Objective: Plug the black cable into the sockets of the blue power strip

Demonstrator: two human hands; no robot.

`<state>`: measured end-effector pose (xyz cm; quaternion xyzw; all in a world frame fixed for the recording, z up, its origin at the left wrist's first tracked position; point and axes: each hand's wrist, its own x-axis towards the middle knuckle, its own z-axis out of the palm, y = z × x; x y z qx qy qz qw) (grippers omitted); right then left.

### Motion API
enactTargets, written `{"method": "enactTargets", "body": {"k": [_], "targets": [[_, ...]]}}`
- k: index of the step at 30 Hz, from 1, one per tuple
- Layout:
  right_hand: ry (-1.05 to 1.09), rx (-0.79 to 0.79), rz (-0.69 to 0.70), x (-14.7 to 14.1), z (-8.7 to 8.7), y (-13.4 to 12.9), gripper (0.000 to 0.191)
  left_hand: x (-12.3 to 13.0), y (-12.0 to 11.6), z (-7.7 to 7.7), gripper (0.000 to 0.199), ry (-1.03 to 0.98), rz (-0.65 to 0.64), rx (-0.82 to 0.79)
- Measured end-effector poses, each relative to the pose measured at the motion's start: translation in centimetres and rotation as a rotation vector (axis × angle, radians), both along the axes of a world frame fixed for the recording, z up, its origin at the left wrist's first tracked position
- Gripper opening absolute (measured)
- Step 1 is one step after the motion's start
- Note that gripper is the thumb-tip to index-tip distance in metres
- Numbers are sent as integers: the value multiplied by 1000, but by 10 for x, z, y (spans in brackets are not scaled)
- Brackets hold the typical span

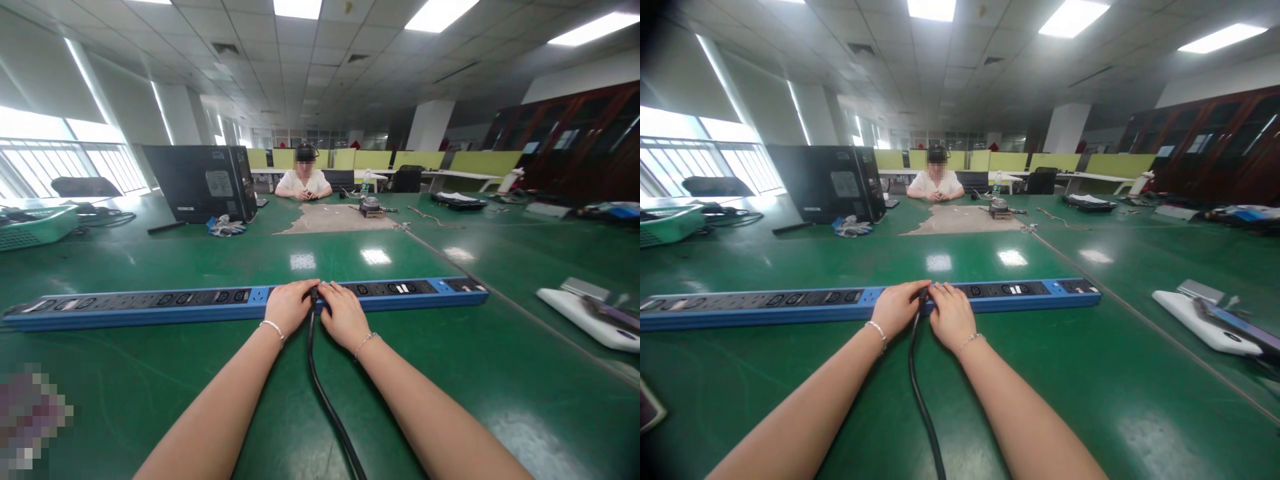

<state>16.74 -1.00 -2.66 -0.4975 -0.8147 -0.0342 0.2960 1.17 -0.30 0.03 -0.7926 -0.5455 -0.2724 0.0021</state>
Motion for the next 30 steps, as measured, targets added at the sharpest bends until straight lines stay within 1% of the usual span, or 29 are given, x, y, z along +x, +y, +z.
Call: {"method": "enactTargets", "body": {"k": [3, 10, 17, 24, 30], "targets": [[1, -4, 0, -1, 1, -1, 46, 1, 1, -1, 33, 2, -9, 6], [18, 16, -22, -4, 0, -2, 47, 8, 4, -2, 29, 36, 43, 47], [36, 24, -29, -4, -2, -1, 48, 7, 3, -7, 31, 37, 9, 90], [61, 5, -15, -4, -1, 0, 49, 9, 3, -11, 28, 7, 32, 119], [63, 3, -19, -4, -1, -1, 50, 9, 2, -12, 28, -6, 24, 146]]}}
